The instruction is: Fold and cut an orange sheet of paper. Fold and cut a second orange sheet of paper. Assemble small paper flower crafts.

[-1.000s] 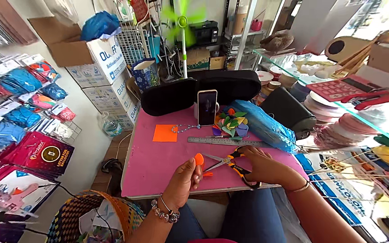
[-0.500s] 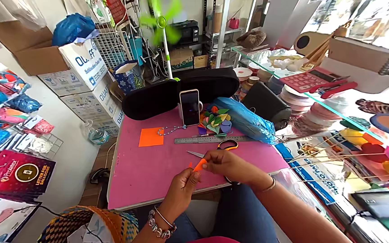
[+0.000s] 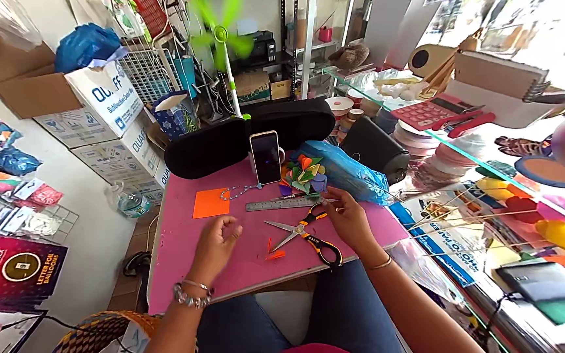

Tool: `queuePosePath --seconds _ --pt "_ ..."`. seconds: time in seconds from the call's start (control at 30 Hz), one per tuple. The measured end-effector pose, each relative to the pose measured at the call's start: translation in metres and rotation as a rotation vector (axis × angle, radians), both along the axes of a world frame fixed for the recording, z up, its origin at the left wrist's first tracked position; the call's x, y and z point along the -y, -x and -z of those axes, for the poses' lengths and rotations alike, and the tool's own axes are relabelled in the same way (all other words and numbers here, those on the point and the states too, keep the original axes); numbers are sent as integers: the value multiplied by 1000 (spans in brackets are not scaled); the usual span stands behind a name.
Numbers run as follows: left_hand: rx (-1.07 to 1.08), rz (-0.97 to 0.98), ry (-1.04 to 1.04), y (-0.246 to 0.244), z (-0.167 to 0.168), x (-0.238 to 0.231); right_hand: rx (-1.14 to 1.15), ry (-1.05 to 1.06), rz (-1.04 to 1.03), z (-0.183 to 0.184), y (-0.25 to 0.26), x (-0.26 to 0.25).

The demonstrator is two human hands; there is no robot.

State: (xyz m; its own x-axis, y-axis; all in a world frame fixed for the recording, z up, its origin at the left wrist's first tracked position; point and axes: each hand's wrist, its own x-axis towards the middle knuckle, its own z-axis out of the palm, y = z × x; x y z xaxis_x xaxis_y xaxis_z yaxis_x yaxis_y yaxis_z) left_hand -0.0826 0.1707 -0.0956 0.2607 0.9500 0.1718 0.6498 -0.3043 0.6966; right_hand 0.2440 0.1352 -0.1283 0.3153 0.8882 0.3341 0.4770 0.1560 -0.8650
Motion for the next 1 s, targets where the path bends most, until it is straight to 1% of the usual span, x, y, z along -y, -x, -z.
queuePosePath --seconds 0.07,0.1,0.17,0.23,0.3,0.43,0.5,0.57,0.63,0.73,0.8,0.87,0.93,1.0 --pt "-157 -72 -30 14 -3 -32 57 -116 75 18 -8 4" --pt "-238 -101 -50 21 -3 -47 54 -137 112 23 -11 4" --pt "-401 -115 -69 32 1 -72 9 -136 153 27 -12 5" --pt "-548 -96 3 39 4 -85 -12 -126 157 26 -12 6" --pt "-645 -120 81 43 8 -84 -14 -110 145 27 -12 5" --pt "-694 -252 111 46 15 -62 -2 -138 150 30 -13 6" --pt "-697 -315 106 49 17 -44 95 -199 184 33 -12 9" --pt "-711 -347 91 54 21 -20 278 -278 166 32 -3 23" --pt "-692 -340 58 58 24 5 425 -305 1 25 18 38" --pt "-577 -276 -50 64 32 40 608 -347 -274 24 60 44" --pt "-476 -250 -200 58 37 60 775 -343 -332 24 81 39" --pt "-359 -199 -323 44 40 79 877 -295 -364 25 95 30" --pt "-144 -108 -325 28 44 97 879 -310 -377 28 105 23" --pt "106 -16 -263 14 51 109 855 -364 -381 30 115 24"
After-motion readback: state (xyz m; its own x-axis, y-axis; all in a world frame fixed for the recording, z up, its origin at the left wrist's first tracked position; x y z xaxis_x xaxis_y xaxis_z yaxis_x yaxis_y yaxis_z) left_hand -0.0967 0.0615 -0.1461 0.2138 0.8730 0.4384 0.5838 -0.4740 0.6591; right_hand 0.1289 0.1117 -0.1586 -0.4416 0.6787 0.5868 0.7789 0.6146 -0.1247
